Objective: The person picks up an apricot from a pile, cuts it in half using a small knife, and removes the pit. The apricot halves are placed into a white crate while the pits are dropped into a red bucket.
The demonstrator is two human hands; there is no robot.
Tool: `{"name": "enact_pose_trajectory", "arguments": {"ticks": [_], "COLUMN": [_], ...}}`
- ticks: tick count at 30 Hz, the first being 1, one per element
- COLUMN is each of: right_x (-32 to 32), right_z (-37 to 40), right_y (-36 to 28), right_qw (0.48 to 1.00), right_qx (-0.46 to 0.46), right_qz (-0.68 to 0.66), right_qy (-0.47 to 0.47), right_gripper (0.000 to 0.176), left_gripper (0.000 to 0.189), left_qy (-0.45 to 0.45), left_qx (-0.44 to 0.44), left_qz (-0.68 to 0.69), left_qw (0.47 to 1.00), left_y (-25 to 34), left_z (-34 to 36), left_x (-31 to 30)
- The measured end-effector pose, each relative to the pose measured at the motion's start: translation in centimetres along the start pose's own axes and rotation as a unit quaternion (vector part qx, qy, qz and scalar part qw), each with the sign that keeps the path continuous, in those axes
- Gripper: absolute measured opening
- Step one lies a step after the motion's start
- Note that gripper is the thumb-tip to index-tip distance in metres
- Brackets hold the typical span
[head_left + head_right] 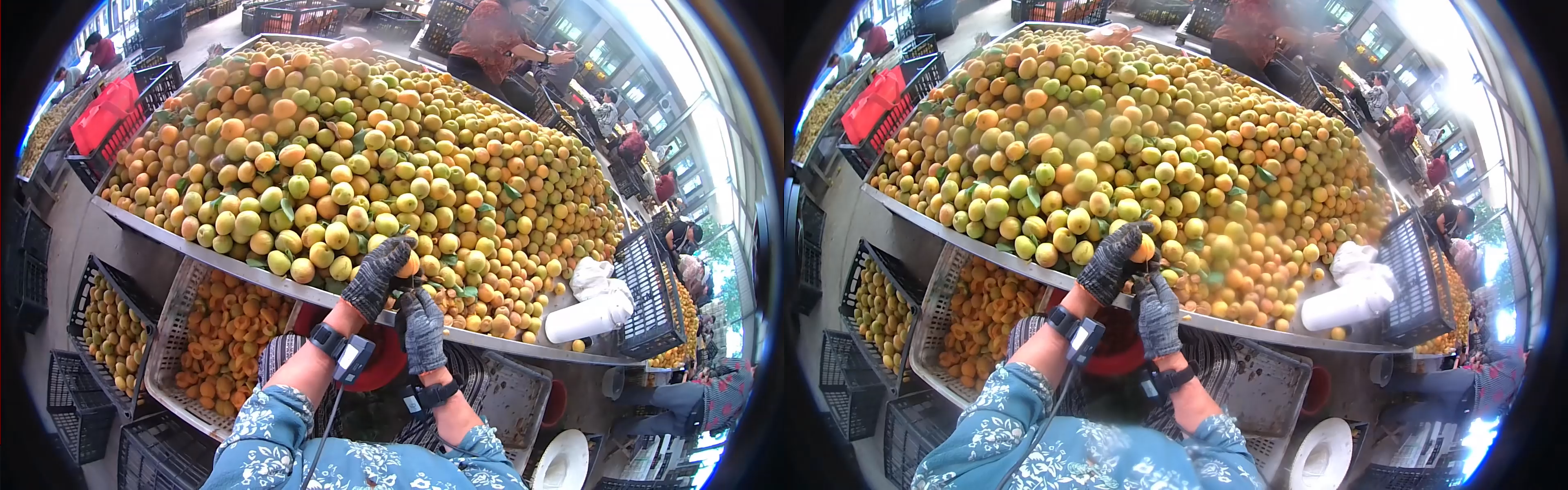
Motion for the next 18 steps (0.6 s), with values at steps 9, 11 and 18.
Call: {"name": "enact_pose_trajectory", "arguments": {"ticks": [9,11,18], "right_x": [1.1,0.8,1.0], "right_z": [-0.5,0.1,0.9], "right_y": [-4.3,-4.2,-4.9], "right_qw": [0.995,0.997,0.992], "right_qx": [-0.052,-0.030,-0.005], "right_qz": [0.086,0.077,0.128], "right_qy": [-0.020,-0.012,0.017], "right_gripper": [0.021,0.019,0.021], "left_gripper": [0.038,0.038,0.040], "left_qy": [-0.037,-0.026,0.021], "left_qx": [-0.074,-0.062,-0.041], "left_qz": [-0.014,-0.029,0.082], "left_qw": [0.996,0.997,0.996], "left_y": [-0.8,-1.3,-2.4], "left_z": [0.2,0.1,-0.4], "left_x": [0.8,0.5,-0.6]}}
Point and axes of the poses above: each hand's wrist, its own z-axis away from the middle knuckle, its own x-axis out of the palm, y = z × x, the point moved 9 cm from there along -z, towards the middle knuckle, and after that the axes turned 4 degrees about -y, right-handed, at the moved point
